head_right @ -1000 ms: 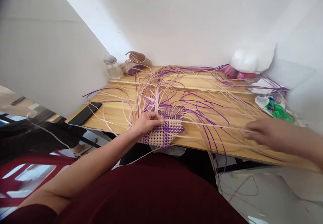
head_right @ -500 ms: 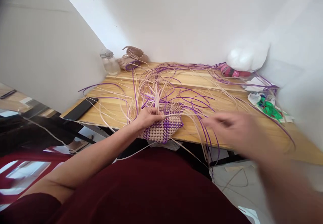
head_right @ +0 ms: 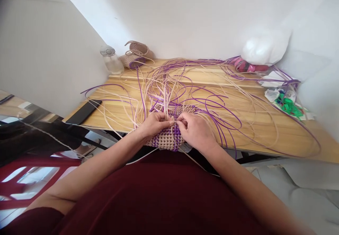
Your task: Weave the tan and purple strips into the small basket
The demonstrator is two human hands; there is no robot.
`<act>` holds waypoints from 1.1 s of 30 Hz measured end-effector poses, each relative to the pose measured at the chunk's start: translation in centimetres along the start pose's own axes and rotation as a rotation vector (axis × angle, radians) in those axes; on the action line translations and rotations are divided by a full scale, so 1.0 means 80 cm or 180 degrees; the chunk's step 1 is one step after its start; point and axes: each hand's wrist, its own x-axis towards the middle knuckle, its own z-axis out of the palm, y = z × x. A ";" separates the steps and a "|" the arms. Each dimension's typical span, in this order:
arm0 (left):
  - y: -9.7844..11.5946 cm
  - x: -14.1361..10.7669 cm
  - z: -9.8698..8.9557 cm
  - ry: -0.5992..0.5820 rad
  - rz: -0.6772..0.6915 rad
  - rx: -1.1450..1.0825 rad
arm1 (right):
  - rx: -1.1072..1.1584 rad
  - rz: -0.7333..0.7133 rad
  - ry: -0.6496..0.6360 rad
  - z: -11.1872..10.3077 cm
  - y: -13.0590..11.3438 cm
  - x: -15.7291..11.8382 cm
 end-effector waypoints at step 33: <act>0.021 -0.040 0.005 -0.0418 -0.0779 -0.0568 | 0.0013 -0.0117 -0.0366 -0.026 -0.015 -0.025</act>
